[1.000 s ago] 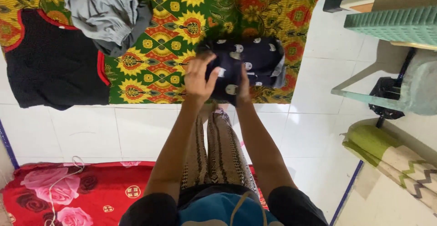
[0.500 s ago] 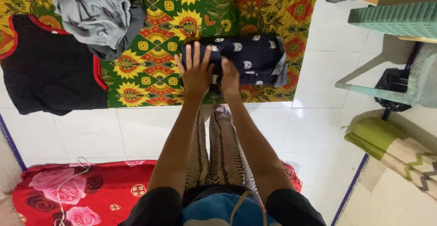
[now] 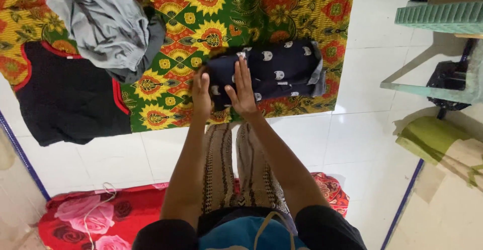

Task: The person folds a white tank top, a beige tank top, and a dark blue patterned shirt on a patterned table. The folded items are placed into a light green plastic drawer unit.

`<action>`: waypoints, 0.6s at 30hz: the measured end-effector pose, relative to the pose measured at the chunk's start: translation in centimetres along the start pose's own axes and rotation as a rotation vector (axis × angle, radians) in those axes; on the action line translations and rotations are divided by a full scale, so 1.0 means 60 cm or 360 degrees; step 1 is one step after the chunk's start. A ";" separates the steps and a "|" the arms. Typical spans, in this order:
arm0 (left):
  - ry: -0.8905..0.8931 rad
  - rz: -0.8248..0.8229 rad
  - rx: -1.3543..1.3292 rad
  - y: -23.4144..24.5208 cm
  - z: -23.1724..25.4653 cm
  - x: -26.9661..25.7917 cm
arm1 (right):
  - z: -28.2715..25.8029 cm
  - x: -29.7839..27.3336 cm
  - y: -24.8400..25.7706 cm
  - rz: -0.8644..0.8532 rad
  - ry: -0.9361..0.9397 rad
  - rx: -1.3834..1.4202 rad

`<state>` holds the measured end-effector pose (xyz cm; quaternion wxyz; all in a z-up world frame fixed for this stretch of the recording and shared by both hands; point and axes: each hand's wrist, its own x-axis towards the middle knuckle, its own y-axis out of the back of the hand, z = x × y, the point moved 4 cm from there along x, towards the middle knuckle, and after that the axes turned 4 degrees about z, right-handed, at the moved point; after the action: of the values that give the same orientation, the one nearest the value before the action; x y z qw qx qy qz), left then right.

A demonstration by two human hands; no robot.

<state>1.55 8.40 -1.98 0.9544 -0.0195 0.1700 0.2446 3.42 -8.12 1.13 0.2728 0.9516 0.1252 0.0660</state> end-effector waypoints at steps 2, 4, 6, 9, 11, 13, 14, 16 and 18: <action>0.0243 -0.0090 -0.0018 0.006 -0.017 -0.025 | 0.014 -0.006 0.007 0.0024 -0.0242 0.0495; 0.0452 -0.0193 -0.0044 -0.017 -0.004 -0.041 | 0.012 0.003 0.047 0.0072 -0.0455 0.0986; 0.0396 -0.0645 0.0312 -0.079 0.043 -0.082 | -0.008 -0.001 0.134 0.0161 -0.0742 0.1383; -0.0726 -0.0829 0.1117 -0.200 0.147 -0.133 | 0.135 -0.086 0.207 0.0196 -0.0855 0.2038; -0.1027 -0.0802 0.1145 -0.268 0.168 -0.153 | 0.195 -0.108 0.269 0.0226 -0.0882 0.2131; -0.1334 -0.0781 0.1170 -0.336 0.182 -0.176 | 0.231 -0.106 0.334 0.0270 -0.0906 0.2223; -0.1382 -0.0788 0.1160 -0.371 0.182 -0.184 | 0.239 -0.092 0.365 0.0311 -0.0999 0.2307; -0.1415 -0.0794 0.1163 -0.421 0.161 -0.198 | 0.284 -0.088 0.400 0.0348 -0.1110 0.2399; -0.1400 -0.0798 0.1318 -0.462 0.113 -0.208 | 0.364 -0.109 0.415 0.0321 -0.1308 0.2297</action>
<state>6.55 -20.90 7.30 0.8917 0.4124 -0.1658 -0.0859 6.42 -41.28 -4.30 -0.3868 0.8476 -0.0586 -0.3585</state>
